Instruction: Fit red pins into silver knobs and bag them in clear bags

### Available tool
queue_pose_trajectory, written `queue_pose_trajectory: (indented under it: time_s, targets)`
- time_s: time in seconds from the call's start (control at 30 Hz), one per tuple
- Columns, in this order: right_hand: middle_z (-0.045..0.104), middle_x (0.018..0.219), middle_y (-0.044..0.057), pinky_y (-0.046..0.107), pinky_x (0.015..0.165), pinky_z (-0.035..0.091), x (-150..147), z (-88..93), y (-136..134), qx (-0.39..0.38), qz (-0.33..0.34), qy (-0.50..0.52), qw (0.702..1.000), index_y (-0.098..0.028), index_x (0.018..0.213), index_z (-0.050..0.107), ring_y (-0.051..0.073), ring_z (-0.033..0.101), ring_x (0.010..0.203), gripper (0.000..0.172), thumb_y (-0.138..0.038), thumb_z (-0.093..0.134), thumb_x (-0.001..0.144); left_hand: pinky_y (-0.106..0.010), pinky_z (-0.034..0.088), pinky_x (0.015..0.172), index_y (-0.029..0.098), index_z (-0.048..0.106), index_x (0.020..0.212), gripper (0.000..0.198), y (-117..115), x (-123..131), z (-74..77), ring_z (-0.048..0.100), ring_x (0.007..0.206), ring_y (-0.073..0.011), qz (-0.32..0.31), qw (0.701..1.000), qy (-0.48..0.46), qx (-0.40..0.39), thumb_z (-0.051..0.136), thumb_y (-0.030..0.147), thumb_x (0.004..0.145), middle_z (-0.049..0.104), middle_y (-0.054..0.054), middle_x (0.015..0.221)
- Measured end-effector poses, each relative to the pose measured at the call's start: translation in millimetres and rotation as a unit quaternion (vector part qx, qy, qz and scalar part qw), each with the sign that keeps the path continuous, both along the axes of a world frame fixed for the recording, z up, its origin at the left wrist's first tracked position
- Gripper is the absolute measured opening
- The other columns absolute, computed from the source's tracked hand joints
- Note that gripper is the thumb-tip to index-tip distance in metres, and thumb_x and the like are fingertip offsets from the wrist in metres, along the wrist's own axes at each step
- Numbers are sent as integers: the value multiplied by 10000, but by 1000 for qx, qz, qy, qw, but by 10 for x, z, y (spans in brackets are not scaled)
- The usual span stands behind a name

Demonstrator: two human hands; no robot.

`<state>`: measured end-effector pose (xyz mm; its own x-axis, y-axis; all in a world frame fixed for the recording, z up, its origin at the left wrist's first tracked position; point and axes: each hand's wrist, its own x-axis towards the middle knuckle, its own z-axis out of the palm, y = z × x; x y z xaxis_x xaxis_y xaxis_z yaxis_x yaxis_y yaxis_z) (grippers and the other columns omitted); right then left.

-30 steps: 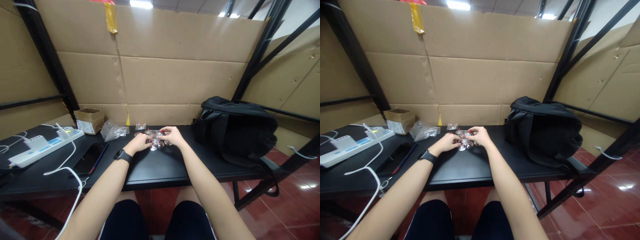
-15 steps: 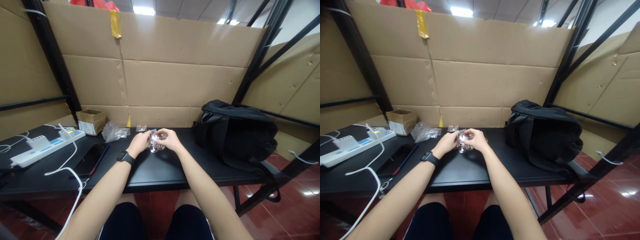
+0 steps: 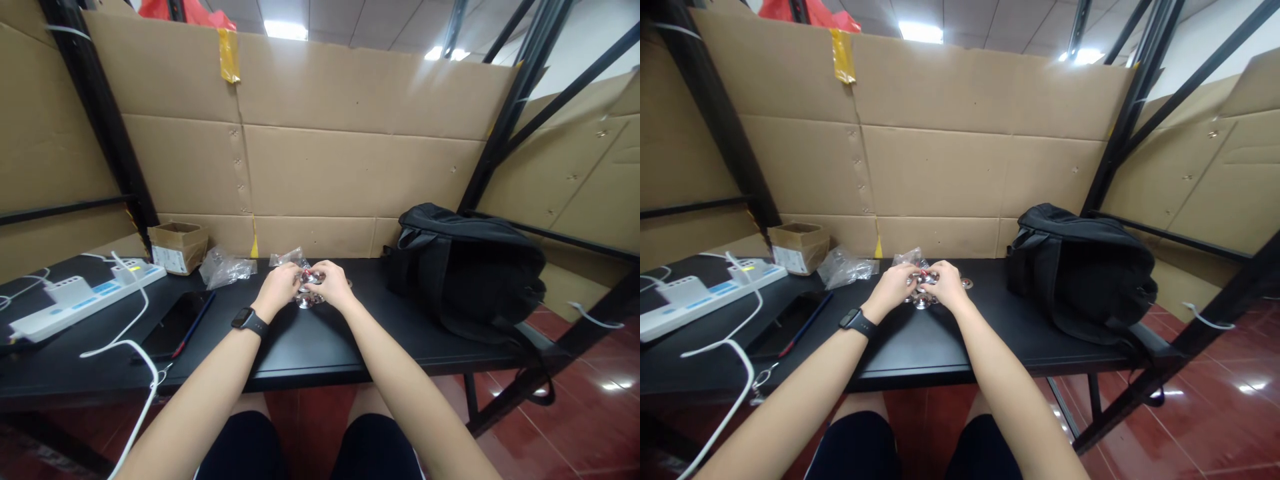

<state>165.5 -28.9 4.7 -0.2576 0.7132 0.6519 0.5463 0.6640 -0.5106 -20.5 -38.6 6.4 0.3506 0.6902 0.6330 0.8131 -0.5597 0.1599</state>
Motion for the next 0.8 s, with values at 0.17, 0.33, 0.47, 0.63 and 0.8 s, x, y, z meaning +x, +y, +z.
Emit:
queue_pose_trajectory:
  time_s: [0.17, 0.33, 0.47, 0.63, 0.8]
  targets:
    - [735, 874, 32, 325, 800, 533, -32, 1, -5, -7, -36, -6, 999, -223, 910, 736, 208, 673, 792, 300, -237, 851, 634, -335, 526, 901, 213, 724, 1055, 264, -19, 42, 8, 675, 979, -240, 12, 999, -39, 9, 574, 148, 846, 716, -81, 1063]
    - [736, 949, 74, 333, 813, 556, -48, 28, -9, 5, -25, 17, 1000, -202, 884, 769, 212, 683, 812, 208, -252, 835, 693, -316, 530, 856, 215, 715, 1066, 270, -34, 69, 20, 674, 913, -222, 10, 998, -60, 13, 570, 152, 847, 718, -70, 1026]
    - [720, 1032, 88, 339, 869, 574, -42, 18, -15, -1, -2, 25, 1000, -202, 973, 783, 225, 690, 907, 246, -246, 798, 732, -319, 521, 878, 203, 701, 1073, 273, -30, 59, 23, 666, 944, -226, 8, 997, -71, 17, 566, 151, 840, 705, -77, 1043]
    - [664, 1143, 98, 309, 853, 607, -49, -34, -12, 1, 63, 39, 997, -185, 1113, 748, 198, 690, 953, 305, -189, 655, 823, -339, 515, 902, 186, 678, 1073, 287, -15, 52, 20, 654, 964, -227, -9, 995, -95, 20, 562, 122, 818, 687, -75, 1040]
    - [612, 1141, 96, 333, 859, 622, -71, -18, -14, -1, 68, 93, 993, -188, 1070, 745, 193, 689, 929, 279, -180, 695, 797, -343, 513, 885, 179, 647, 1087, 276, -47, 76, 45, 635, 965, -223, -57, 991, -122, 28, 596, 154, 817, 659, -72, 1038]
